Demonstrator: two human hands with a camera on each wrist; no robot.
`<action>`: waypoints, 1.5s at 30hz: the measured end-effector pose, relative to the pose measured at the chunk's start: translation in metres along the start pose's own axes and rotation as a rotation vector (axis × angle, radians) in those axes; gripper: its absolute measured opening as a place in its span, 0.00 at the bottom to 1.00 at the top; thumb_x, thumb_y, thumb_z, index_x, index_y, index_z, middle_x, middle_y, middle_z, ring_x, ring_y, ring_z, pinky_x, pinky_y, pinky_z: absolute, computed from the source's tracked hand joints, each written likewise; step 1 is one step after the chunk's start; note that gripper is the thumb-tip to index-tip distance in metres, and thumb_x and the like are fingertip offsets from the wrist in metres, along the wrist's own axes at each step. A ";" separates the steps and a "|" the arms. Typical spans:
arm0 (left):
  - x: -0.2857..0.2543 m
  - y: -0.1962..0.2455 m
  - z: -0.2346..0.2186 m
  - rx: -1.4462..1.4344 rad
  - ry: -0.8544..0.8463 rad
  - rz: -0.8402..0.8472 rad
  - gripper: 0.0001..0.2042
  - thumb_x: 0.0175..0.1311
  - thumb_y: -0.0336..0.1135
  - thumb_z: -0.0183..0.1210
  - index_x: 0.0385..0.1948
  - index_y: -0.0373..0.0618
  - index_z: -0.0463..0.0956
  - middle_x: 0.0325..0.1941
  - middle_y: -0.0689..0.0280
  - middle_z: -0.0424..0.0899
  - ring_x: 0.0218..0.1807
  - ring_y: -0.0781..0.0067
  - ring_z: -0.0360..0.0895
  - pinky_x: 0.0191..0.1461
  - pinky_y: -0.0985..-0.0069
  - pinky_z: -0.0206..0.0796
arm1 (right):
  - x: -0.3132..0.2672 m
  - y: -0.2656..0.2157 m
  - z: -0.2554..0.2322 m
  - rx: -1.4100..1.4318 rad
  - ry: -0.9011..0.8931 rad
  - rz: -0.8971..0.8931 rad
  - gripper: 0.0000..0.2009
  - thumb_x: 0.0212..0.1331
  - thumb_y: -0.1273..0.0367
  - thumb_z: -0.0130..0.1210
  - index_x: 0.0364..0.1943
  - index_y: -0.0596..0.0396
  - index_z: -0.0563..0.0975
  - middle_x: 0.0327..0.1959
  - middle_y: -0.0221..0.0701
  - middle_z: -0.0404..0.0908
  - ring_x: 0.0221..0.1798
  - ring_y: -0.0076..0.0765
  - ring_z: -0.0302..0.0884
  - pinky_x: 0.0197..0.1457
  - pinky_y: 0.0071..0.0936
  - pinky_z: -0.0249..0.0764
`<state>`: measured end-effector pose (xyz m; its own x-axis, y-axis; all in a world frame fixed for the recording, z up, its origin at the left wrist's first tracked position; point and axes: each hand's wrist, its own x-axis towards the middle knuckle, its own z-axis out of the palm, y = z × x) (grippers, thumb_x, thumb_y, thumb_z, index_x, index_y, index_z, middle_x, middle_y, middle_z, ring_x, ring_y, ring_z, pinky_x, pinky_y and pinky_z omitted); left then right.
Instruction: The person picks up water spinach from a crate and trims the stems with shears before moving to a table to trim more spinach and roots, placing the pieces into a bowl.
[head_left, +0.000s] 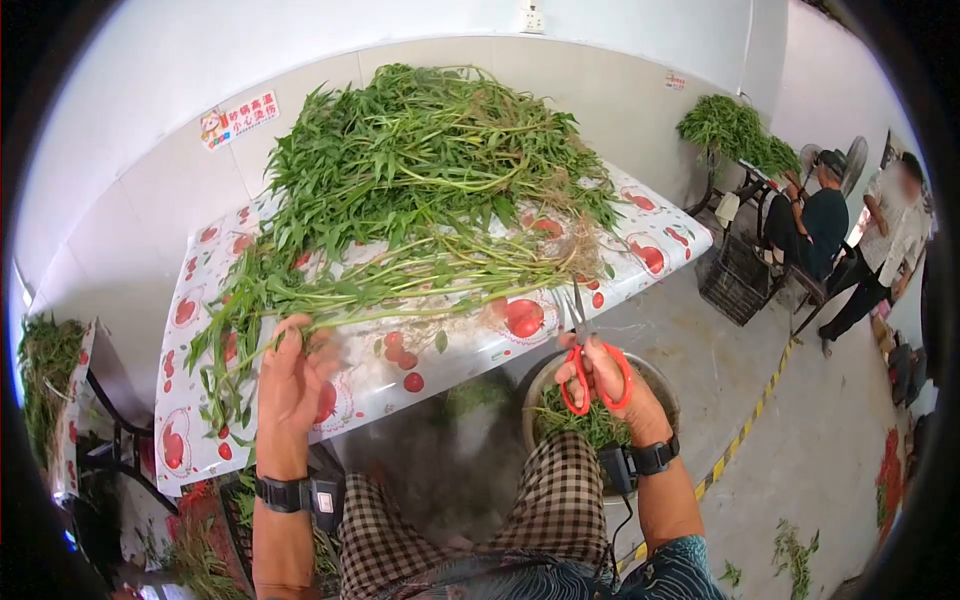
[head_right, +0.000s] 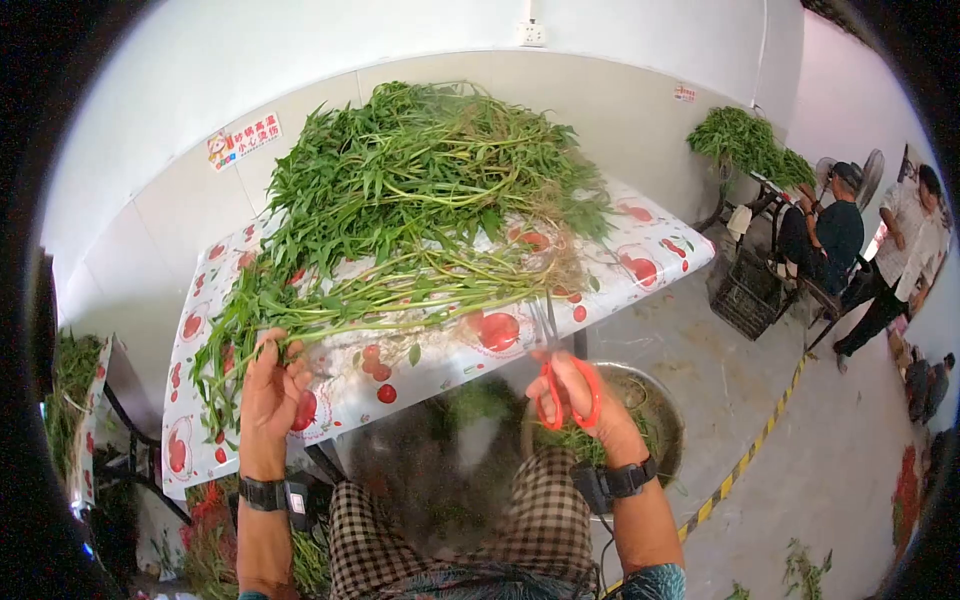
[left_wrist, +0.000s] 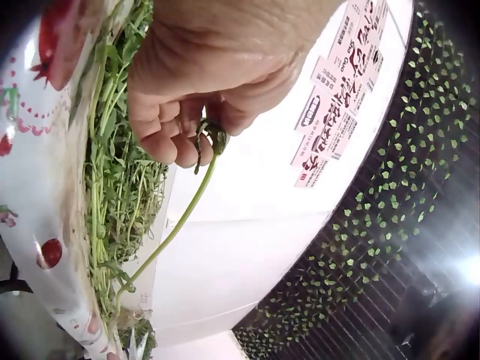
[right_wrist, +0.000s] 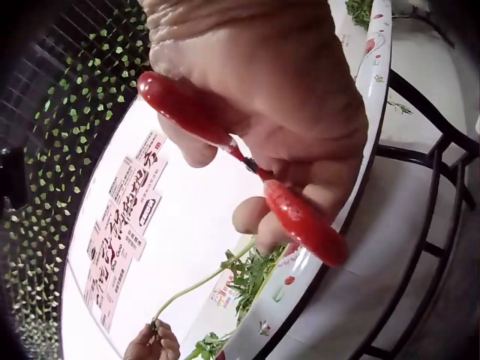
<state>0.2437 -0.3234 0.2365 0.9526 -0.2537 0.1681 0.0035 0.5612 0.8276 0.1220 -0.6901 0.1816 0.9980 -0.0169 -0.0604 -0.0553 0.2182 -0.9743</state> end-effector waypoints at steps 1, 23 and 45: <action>-0.001 -0.001 -0.004 0.004 0.012 -0.004 0.15 0.60 0.40 0.57 0.45 0.47 0.69 0.36 0.64 0.74 0.33 0.74 0.74 0.32 0.79 0.73 | -0.001 -0.001 0.000 -0.029 0.018 0.012 0.31 0.62 0.47 0.40 0.56 0.64 0.62 0.27 0.34 0.75 0.19 0.22 0.67 0.24 0.21 0.66; -0.006 -0.005 -0.003 -0.131 0.052 -0.007 0.11 0.62 0.41 0.55 0.41 0.48 0.71 0.34 0.65 0.77 0.30 0.75 0.73 0.33 0.76 0.70 | 0.025 -0.005 -0.028 -0.194 0.051 -0.001 0.29 0.63 0.51 0.41 0.48 0.71 0.69 0.18 0.30 0.75 0.14 0.22 0.66 0.19 0.20 0.65; -0.005 -0.018 -0.020 -0.088 0.145 -0.059 0.08 0.62 0.38 0.55 0.40 0.50 0.73 0.33 0.67 0.77 0.28 0.77 0.73 0.29 0.81 0.67 | 0.031 -0.004 -0.020 -0.237 0.096 0.008 0.26 0.63 0.51 0.41 0.47 0.65 0.69 0.14 0.23 0.66 0.11 0.15 0.58 0.12 0.15 0.55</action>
<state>0.2454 -0.3164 0.2096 0.9839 -0.1752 0.0364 0.0810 0.6175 0.7824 0.1530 -0.7107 0.1793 0.9907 -0.1112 -0.0779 -0.0801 -0.0157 -0.9967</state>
